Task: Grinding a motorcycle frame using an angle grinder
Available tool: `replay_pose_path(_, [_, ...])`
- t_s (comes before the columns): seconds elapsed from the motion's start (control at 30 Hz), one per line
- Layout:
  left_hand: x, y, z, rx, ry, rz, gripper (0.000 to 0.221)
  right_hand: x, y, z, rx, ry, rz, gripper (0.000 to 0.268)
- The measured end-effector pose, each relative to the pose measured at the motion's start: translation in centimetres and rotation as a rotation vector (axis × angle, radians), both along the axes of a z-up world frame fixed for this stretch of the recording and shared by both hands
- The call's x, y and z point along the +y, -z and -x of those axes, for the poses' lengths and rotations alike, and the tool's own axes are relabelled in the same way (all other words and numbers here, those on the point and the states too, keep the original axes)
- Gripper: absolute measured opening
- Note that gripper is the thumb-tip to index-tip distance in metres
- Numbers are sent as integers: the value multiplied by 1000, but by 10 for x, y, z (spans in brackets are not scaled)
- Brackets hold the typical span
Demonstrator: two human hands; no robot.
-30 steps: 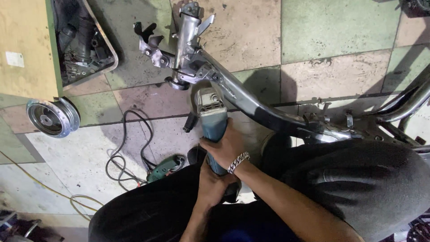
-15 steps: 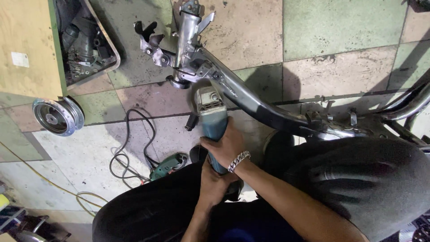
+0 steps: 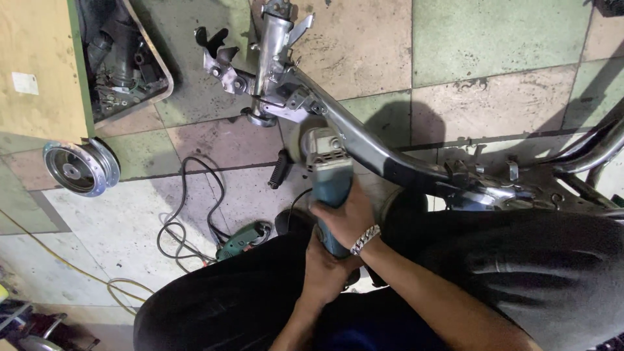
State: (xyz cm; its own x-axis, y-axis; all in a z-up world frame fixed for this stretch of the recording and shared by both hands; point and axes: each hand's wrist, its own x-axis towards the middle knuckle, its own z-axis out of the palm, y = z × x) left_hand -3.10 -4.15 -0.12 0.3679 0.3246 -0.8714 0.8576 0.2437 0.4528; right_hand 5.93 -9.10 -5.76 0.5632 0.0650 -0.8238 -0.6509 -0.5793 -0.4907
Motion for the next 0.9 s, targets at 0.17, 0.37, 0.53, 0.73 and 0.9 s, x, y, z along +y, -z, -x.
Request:
replay_pose_path(0.17, [-25,17,3,-36,-52,112,73,-35,27,14,-155,-86,110,79])
replay_pose_path(0.37, [-80,65,5,-307,-225,458,60,-63,5,-16,-132,-322,464,85])
replay_pose_path(0.53, [-102,76,-4,-364,-304,552,64,-70,17,-18,-255,-420,565,83])
replay_pose_path(0.73, [-105,79,7,-405,-337,479,62,-43,-1,-17,-230,-473,524,79])
replay_pose_path(0.9, [-99,80,5,-457,-343,409,60,-51,-5,-29,-167,-420,507,90])
